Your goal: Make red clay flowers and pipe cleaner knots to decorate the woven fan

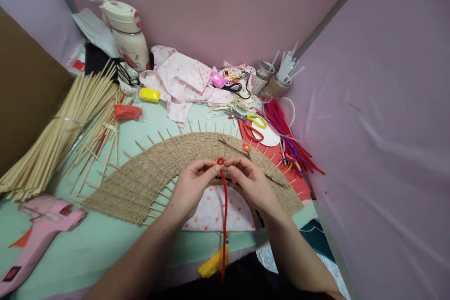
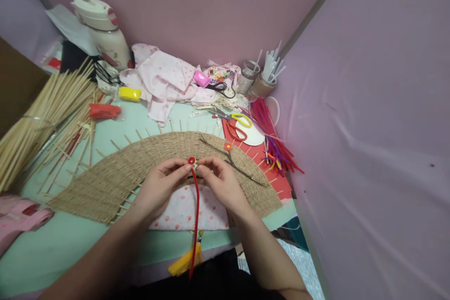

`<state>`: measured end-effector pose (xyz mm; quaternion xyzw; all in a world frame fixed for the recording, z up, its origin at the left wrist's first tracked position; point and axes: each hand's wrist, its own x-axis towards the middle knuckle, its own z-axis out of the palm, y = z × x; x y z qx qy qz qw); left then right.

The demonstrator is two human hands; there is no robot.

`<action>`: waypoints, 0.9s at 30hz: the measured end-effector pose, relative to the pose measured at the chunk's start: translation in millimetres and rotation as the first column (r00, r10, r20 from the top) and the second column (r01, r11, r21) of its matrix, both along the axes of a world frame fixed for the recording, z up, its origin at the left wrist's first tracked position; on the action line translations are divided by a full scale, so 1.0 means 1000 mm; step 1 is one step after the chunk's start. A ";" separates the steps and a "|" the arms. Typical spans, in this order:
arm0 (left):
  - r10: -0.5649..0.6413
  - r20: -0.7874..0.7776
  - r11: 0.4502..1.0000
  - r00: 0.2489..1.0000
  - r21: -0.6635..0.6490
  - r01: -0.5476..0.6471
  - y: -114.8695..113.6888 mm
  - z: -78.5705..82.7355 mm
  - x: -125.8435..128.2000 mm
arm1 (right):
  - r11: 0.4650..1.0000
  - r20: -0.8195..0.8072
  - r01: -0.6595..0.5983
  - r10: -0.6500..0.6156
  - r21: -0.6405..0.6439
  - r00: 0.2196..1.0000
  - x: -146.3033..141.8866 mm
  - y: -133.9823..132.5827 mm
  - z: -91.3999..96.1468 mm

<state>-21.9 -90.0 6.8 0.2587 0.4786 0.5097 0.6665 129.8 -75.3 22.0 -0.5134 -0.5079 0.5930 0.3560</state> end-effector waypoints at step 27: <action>-0.187 0.079 0.980 0.979 -0.055 0.191 -0.004 0.006 -0.001 | 0.988 -0.060 -0.120 0.127 0.098 0.990 0.011 0.010 0.004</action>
